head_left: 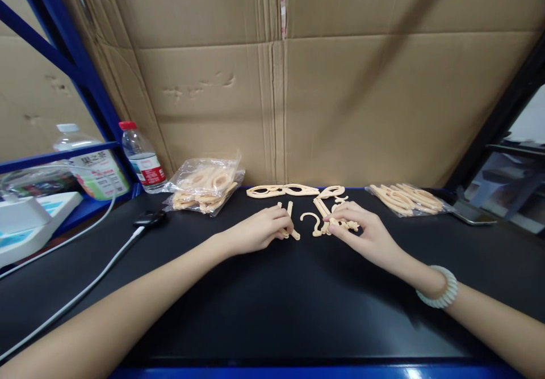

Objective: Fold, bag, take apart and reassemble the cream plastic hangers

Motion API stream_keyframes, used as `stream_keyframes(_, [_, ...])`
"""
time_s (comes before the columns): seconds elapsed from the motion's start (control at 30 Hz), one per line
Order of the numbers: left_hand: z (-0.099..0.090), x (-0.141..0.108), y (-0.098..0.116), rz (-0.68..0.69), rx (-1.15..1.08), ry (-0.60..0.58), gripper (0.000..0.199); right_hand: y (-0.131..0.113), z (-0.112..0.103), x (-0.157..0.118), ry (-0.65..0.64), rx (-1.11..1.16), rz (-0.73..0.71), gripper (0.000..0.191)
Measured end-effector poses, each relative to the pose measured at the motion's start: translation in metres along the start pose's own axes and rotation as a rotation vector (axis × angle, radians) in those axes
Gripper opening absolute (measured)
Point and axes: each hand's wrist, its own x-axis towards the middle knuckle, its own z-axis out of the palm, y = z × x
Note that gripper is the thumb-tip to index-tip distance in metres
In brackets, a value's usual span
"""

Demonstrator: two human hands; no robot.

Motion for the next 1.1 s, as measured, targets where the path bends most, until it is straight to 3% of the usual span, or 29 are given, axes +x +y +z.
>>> stream_keyframes(0.17, [0.0, -0.001, 0.003, -0.008, -0.082, 0.001, 0.017, 0.002, 0.0, -0.001, -0.046, -0.001, -0.002, 0.009])
stream_keyframes(0.27, [0.003, -0.001, 0.006, -0.095, -0.052, 0.048, 0.011, 0.005, 0.001, -0.002, -0.105, -0.011, -0.008, 0.012])
stream_keyframes(0.47, [0.021, 0.004, 0.025, -0.333, 0.115, 0.16, 0.038, 0.009, 0.005, -0.002, -0.18, -0.095, -0.095, 0.017])
stream_keyframes(0.6, [0.031, 0.006, 0.029, -0.325, 0.14, 0.183, 0.03, 0.01, 0.006, -0.003, -0.209, -0.185, -0.122, 0.018])
stream_keyframes(0.77, [0.038, 0.005, 0.02, -0.257, 0.098, 0.249, 0.017, 0.01, 0.007, -0.003, -0.245, -0.24, -0.13, 0.019])
stream_keyframes(0.93, [0.04, 0.004, 0.012, -0.239, 0.085, 0.287, 0.018, 0.011, 0.009, 0.005, -0.259, -0.243, -0.105, 0.019])
stream_keyframes(1.1, [0.042, 0.005, 0.01, -0.23, 0.097, 0.301, 0.015, 0.01, 0.013, 0.015, -0.375, -0.286, -0.148, 0.019])
